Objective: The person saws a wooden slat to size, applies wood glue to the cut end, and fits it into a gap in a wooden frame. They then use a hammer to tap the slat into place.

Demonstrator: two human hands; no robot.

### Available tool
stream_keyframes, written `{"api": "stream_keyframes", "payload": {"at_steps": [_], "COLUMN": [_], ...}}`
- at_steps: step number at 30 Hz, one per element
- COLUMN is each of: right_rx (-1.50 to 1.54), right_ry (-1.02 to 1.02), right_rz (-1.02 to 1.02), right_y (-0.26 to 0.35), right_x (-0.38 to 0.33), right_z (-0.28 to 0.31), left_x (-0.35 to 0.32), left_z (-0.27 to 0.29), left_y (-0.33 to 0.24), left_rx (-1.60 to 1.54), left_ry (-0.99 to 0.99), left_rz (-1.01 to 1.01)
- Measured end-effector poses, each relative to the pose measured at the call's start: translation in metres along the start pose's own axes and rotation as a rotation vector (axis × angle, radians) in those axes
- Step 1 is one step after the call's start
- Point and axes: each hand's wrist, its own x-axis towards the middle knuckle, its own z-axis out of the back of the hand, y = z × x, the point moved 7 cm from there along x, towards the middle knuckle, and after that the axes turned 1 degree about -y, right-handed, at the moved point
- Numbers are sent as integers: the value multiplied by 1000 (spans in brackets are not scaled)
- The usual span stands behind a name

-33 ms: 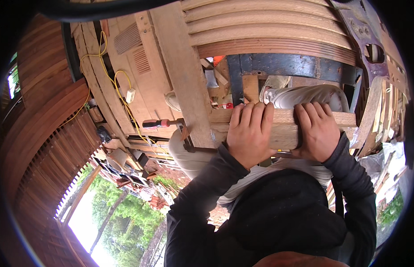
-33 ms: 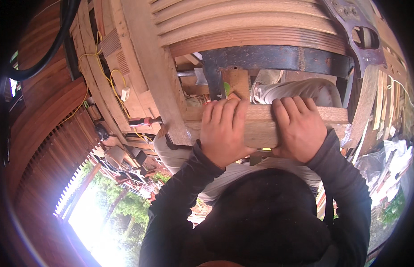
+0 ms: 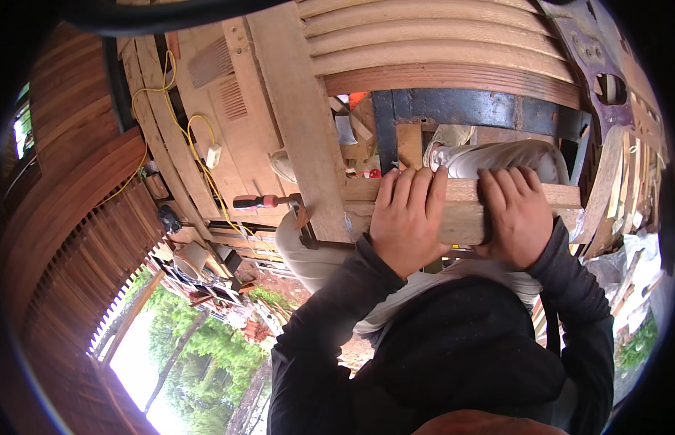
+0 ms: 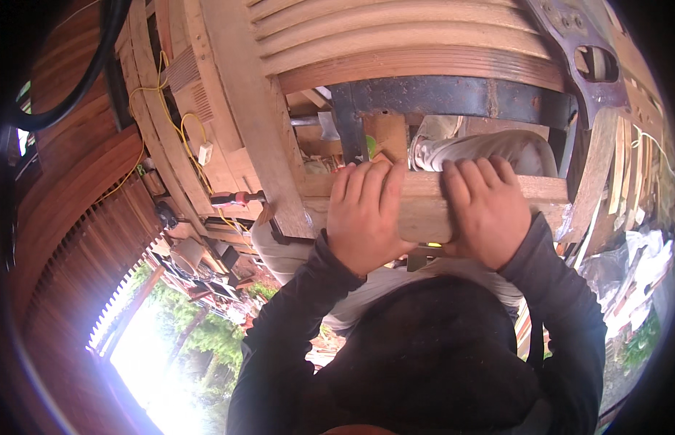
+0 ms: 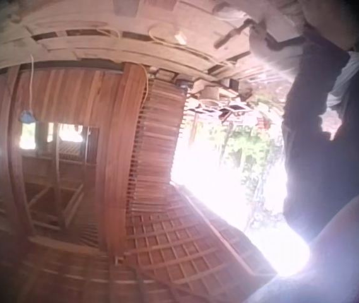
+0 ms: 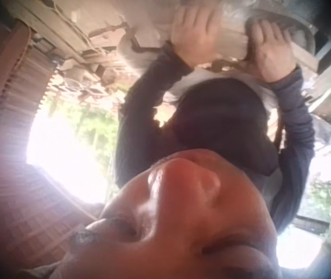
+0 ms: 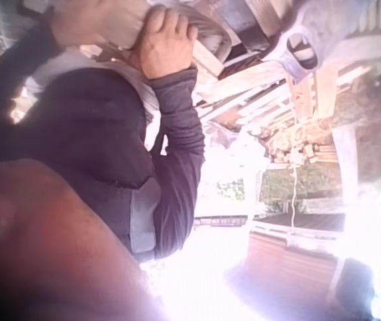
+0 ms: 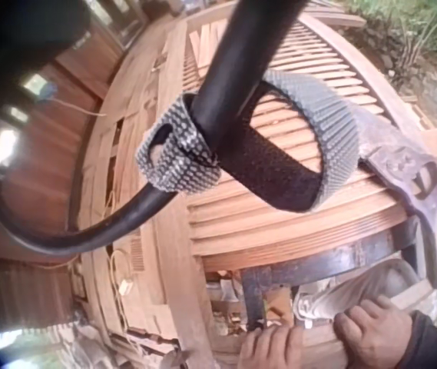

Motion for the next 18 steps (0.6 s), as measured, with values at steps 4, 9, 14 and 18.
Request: {"api": "stream_keyframes", "payload": {"at_steps": [4,9,14,18], "right_rx": [31,66,150,160], "right_ry": [-113,-43,-20,-26], "right_rz": [119,177,225,236], "right_y": [38,46,45,44], "right_x": [34,60,60,60], "right_z": [-3,-28,-27,-27], "left_x": [-12,-16,-13,-14], "left_z": [12,7,6,5], "left_y": [17,30,32,30], "left_rx": [79,95,75,75], "left_ry": [-30,-32,-102,-121], "left_rz": [107,37,6,7]}}
